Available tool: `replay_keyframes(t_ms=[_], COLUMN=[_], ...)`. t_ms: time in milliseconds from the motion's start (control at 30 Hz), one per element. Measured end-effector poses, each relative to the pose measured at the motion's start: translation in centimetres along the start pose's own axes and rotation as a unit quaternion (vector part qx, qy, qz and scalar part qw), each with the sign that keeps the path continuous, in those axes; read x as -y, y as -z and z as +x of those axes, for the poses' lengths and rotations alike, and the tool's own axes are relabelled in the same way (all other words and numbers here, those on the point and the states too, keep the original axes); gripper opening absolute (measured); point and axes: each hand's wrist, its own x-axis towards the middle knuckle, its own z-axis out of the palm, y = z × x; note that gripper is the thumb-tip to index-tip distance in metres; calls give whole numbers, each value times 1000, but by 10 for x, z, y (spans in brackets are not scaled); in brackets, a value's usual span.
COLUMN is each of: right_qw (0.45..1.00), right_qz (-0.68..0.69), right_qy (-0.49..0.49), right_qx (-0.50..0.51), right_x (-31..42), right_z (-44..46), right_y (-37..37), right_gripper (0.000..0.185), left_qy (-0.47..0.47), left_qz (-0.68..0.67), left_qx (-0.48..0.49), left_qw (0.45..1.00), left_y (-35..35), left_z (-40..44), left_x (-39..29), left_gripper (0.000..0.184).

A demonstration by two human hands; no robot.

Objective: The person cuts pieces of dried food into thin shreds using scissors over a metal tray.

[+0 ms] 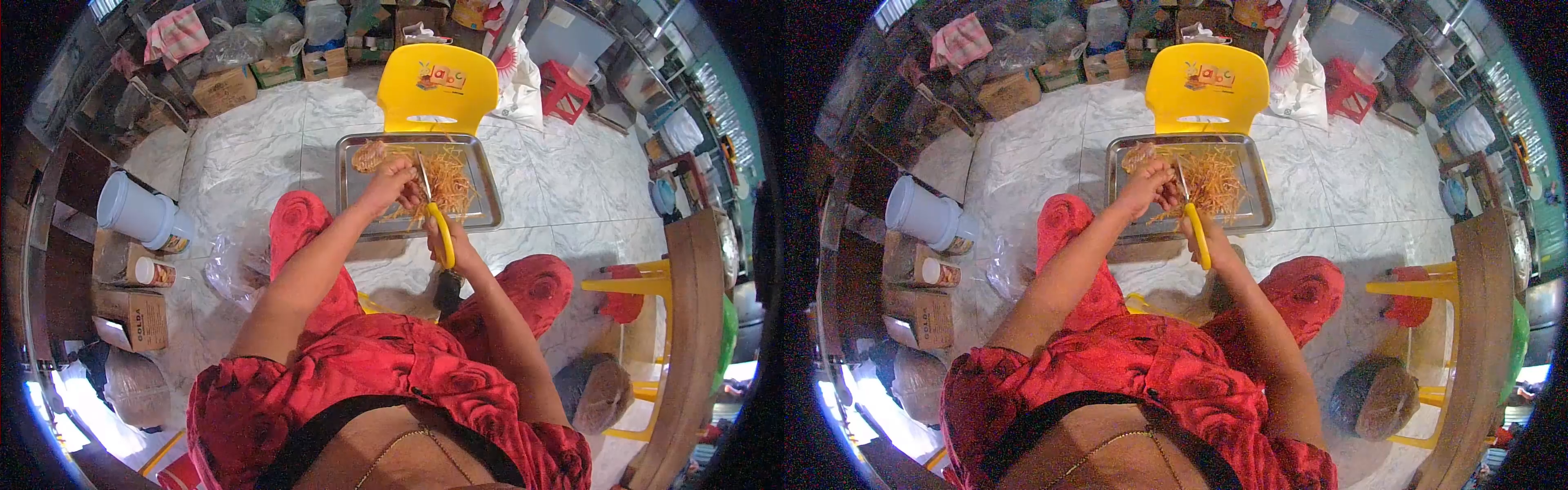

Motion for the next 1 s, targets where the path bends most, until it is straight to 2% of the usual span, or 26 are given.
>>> replay_keyframes(t_ms=[267,367,467,600,667,800,867,900,967,1000], right_qw=[997,999,996,995,998,1000,971,971,994,994], right_qz=[-15,10,-48,-45,35,24,208,208,48,48], right_qy=[-70,-28,-32,-52,-25,6,-40,-41,9,9], right_qx=[-39,-33,-68,-69,-39,3,109,110,94,95], right_x=[14,3,7,1,-1,3,-6,-4,2,5], right_z=[-2,0,0,1,1,0,3,1,-6,-8], right_y=[-2,2,1,5,5,7,12,10,7,6], right_gripper=[43,42,42,43,40,40,34,34,39,39], left_qy=[19,23,14,18,2,-28,-38,-38,-47,-47], left_qz=[-11,-34,-28,-27,-43,-56,-53,-53,-68,-69], left_qx=[18,20,23,26,11,-5,-12,-12,-25,-25], left_qw=[1000,999,999,999,999,998,998,998,996,996], left_y=[-5,-5,-3,-4,-1,14,19,20,21,22], left_z=[0,2,5,3,4,3,5,5,5,5], left_x=[7,10,12,9,4,-10,-12,-12,-11,-11], left_gripper=[16,15,16,15,15,14,14,14,15,15])
